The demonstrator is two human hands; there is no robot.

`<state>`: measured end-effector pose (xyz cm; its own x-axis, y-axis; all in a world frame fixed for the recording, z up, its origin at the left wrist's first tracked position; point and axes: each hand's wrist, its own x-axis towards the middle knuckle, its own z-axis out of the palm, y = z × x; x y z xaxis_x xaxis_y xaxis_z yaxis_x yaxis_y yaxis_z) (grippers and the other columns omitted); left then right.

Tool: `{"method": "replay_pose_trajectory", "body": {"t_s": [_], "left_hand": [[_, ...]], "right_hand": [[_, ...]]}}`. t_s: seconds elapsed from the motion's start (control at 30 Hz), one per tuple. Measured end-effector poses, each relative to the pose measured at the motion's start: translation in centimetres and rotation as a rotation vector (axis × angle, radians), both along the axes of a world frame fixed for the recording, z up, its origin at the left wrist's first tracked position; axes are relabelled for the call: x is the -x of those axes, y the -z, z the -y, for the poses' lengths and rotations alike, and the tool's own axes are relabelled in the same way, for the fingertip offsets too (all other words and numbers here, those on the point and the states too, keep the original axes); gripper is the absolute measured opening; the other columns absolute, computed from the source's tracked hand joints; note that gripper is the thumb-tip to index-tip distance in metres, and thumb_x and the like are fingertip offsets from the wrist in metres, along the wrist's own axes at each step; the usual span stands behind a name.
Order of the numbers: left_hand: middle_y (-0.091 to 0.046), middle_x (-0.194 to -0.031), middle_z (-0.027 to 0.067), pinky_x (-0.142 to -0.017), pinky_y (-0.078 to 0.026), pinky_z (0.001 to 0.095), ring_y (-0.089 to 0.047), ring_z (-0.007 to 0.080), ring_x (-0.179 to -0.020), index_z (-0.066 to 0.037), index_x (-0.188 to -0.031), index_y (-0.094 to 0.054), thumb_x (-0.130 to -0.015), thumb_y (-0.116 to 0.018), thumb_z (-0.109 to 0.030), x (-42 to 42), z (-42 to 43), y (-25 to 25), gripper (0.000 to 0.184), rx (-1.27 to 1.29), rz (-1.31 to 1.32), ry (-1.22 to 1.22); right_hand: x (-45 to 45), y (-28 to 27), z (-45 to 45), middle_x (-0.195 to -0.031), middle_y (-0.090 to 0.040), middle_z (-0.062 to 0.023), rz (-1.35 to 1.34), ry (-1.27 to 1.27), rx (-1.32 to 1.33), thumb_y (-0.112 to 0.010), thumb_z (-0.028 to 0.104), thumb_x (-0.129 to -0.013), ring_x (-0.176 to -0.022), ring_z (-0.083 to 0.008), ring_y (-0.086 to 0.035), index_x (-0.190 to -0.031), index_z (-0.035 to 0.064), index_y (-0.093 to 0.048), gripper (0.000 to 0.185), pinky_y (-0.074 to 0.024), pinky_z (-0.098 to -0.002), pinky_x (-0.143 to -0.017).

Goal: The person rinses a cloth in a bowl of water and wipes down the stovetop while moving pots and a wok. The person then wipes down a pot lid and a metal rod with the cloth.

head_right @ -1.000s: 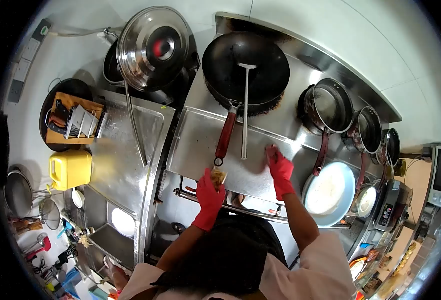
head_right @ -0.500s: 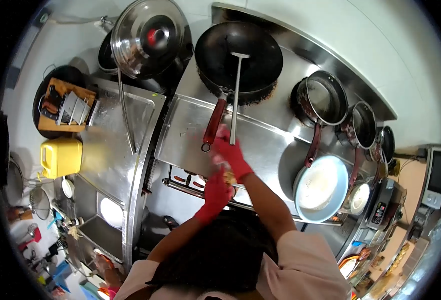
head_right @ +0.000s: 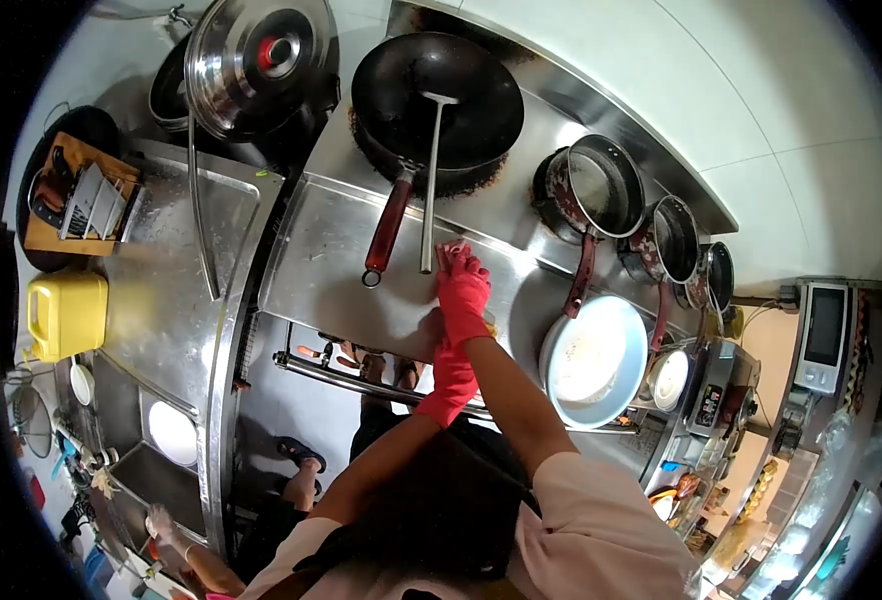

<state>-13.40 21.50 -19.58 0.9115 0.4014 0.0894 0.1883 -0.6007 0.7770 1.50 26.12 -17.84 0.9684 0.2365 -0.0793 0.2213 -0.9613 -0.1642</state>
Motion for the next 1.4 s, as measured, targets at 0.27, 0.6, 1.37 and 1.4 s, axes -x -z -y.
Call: {"method": "replay_pose_trajectory", "body": {"t_s": [0.27, 0.6, 1.37, 1.4], "left_hand": [[-0.044, -0.151, 0.0198, -0.113, -0.036, 0.0466, -0.043, 0.0397, -0.137, -0.002, -0.154, -0.03, -0.081, -0.078, -0.024, 4.4, -7.9, -5.5, 0.09, 0.061, -0.06, 0.053], [-0.048, -0.144, 0.0232, -0.11, -0.039, 0.0462, -0.048, 0.0396, -0.132, 0.0, -0.153, -0.031, -0.085, -0.074, -0.021, 5.8, -10.7, -7.8, 0.083, 0.158, -0.021, -0.002], [-0.063, -0.126, 0.0273, -0.097, -0.049, 0.0439, -0.062, 0.0416, -0.114, 0.005, -0.145, -0.044, -0.087, -0.068, -0.017, 10.9, -15.3, -7.3, 0.067, 0.413, -0.067, -0.262], [-0.063, -0.125, 0.0273, -0.097, -0.05, 0.0431, -0.063, 0.0413, -0.114, 0.006, -0.144, -0.045, -0.087, -0.068, -0.016, 11.1, -15.6, -7.3, 0.066, 0.413, -0.051, -0.28]], "right_hand": [[-4.5, 0.5, 10.7, -0.103, -0.072, -0.0128, 0.341, -0.033, 0.372, -0.051, 0.034, -0.1, -0.093, -0.0338, -0.07, -0.122, 0.0137, -0.062, 0.032, -0.0525, -0.0397, -0.082], [-10.1, -0.7, 17.8, -0.103, -0.072, -0.0118, -0.565, -0.273, 0.975, -0.063, 0.037, -0.09, -0.084, -0.0314, -0.07, -0.096, 0.0155, -0.076, 0.027, -0.0565, -0.0459, -0.07], [-10.4, 0.2, 14.0, -0.085, -0.072, -0.014, -0.359, -0.153, 0.549, -0.072, 0.043, -0.078, -0.072, -0.035, -0.069, -0.074, 0.0113, -0.076, 0.033, -0.0563, -0.0414, -0.065], [-8.7, 1.0, 10.7, -0.095, -0.07, -0.0154, -0.223, -0.216, 0.543, -0.075, 0.046, -0.073, -0.089, -0.0335, -0.066, -0.081, 0.0118, -0.076, 0.035, -0.0538, -0.0413, -0.078]]}}
